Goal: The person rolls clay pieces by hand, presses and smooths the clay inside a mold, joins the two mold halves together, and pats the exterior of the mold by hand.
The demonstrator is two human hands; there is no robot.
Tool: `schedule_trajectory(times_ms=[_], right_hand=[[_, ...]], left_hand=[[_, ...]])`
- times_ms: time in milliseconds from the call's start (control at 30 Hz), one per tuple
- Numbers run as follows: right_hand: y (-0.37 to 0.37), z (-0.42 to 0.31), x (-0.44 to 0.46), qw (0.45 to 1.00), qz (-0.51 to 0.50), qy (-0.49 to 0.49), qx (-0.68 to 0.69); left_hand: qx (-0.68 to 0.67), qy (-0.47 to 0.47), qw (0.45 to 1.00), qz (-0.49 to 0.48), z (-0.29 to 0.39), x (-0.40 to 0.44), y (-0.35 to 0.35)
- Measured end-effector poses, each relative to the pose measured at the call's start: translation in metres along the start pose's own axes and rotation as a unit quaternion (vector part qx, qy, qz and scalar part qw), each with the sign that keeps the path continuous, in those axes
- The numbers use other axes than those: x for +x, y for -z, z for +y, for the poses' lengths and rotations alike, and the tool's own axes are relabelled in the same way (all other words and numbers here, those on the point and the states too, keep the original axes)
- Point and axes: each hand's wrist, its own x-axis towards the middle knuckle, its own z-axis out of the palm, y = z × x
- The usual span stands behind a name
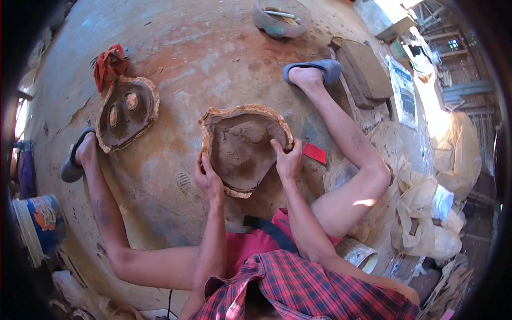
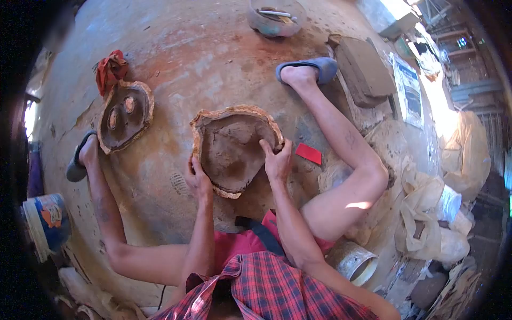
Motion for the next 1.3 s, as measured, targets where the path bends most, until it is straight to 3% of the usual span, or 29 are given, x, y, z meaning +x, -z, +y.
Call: schedule_trajectory(times_ms=[100, 167, 233, 267, 300, 333, 367, 400, 433, 467, 500, 533, 600, 633, 700, 867, 1067, 1300], right_hand=[[0.005, 0.014, -0.006, 0.997, 0.009, 0.069, 0.022], [0.02, 0.0, 0.012, 0.992, -0.104, -0.008, -0.064], [0.041, -0.01, 0.033, 0.981, -0.167, 0.012, -0.094], [0.048, -0.011, 0.045, 0.971, -0.09, 0.186, -0.12], [0.053, -0.012, 0.051, 0.926, -0.009, 0.352, -0.138], [0.057, -0.028, 0.061, 0.924, -0.017, 0.355, -0.14], [0.059, -0.054, 0.077, 0.917, -0.192, 0.334, -0.104], [0.056, -0.072, 0.093, 0.882, -0.357, 0.301, -0.064], [0.046, -0.081, 0.109, 0.882, -0.354, 0.303, -0.065], [0.034, -0.089, 0.123, 0.8, -0.4, 0.393, -0.213], [0.024, -0.095, 0.132, 0.686, -0.433, 0.467, -0.352], [0.016, -0.105, 0.136, 0.684, -0.436, 0.468, -0.352], [0.002, -0.126, 0.141, 0.565, -0.459, 0.52, -0.447], [-0.001, -0.138, 0.139, 0.564, -0.464, 0.518, -0.445], [-0.003, -0.149, 0.134, 0.509, -0.469, 0.516, -0.505], [0.015, -0.14, 0.126, 0.499, -0.477, 0.511, -0.513], [0.06, -0.111, 0.093, 0.522, -0.474, 0.465, -0.535], [0.085, -0.072, 0.036, 0.607, -0.489, 0.424, -0.461]], left_hand=[[-0.002, 0.007, 1.0, 0.024, 0.008, -0.021, 0.0], [-0.083, 0.018, 0.996, 0.038, -0.006, -0.014, -0.008], [-0.084, 0.008, 0.996, 0.022, -0.003, 0.002, -0.009], [-0.075, 0.002, 0.997, -0.003, -0.005, 0.01, -0.003], [-0.074, 0.007, 0.997, 0.007, -0.005, 0.026, 0.001], [-0.05, -0.012, 0.997, -0.062, -0.003, 0.049, 0.003], [-0.027, -0.029, 0.99, -0.136, -0.001, 0.069, 0.003], [-0.027, -0.025, 0.99, -0.138, 0.003, 0.085, 0.003], [-0.003, -0.022, 0.975, -0.219, 0.013, 0.105, 0.002], [0.024, -0.02, 0.954, -0.298, 0.022, 0.122, -0.002], [0.024, -0.019, 0.954, -0.298, 0.03, 0.133, -0.005], [0.035, -0.036, 0.936, -0.349, 0.035, 0.143, -0.007], [0.014, -0.035, 0.908, -0.418, 0.033, 0.156, -0.014], [0.016, -0.029, 0.908, -0.418, 0.032, 0.159, -0.015], [-0.01, 0.005, 0.896, -0.445, 0.03, 0.16, -0.015], [0.019, -0.041, 0.907, -0.418, 0.032, 0.156, -0.016], [-0.035, -0.023, 0.915, -0.4, 0.031, 0.15, -0.016], [-0.022, -0.025, 0.941, -0.336, 0.025, 0.126, -0.006]])
